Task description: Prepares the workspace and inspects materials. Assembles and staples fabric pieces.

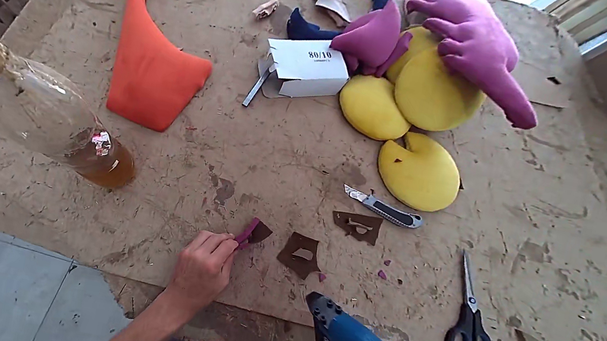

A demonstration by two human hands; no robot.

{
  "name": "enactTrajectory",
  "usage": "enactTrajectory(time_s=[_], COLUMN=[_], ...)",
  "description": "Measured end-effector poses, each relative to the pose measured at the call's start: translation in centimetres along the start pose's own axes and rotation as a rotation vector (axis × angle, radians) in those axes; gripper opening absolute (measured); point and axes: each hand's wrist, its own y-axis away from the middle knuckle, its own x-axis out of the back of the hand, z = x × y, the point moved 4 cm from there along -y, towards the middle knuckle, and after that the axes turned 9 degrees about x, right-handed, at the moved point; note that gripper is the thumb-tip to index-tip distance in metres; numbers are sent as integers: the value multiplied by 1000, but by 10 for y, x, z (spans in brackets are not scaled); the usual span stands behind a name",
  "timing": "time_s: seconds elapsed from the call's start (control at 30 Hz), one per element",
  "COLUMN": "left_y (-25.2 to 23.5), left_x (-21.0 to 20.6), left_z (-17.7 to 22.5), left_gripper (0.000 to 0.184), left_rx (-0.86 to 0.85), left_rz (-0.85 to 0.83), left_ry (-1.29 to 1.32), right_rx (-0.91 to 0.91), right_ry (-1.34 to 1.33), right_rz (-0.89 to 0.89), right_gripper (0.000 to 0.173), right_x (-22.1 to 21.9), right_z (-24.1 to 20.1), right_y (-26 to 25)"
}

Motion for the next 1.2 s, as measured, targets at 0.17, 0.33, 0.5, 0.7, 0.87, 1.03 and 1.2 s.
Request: enactTrajectory(time_s=[0.17, 0.33, 0.5, 0.7, 0.87, 1.03, 1.2], left_y=[-5, -13, -20, -30, -22, -13, -12], left_x=[2, 16, 33, 47, 52, 53, 52], left_z=[-3, -3, 45, 94, 104, 108, 111], left_gripper=[13, 8, 19, 19, 18, 16, 13], left_rx=[143, 785, 870, 481, 450, 489, 634], left_rz=[0, -317, -496, -572, -622, -651, -767], left_ry=[139, 908, 1473, 1278, 1216, 1220, 1347], right_rx=[-28, -78, -25, 43, -63, 17, 113], right_ry=[346, 791, 738, -164, -353, -574, -704], right_rz=[-143, -13, -83, -112, -160, -418, -519], right_gripper=[28, 55, 66, 29, 18, 13, 14], right_x=[-1, 3, 18, -19, -23, -17, -17], right_z=[18, 54, 66, -27, -27, -16, -10], right_y=[10, -12, -51, -83, -79, -78, -81])
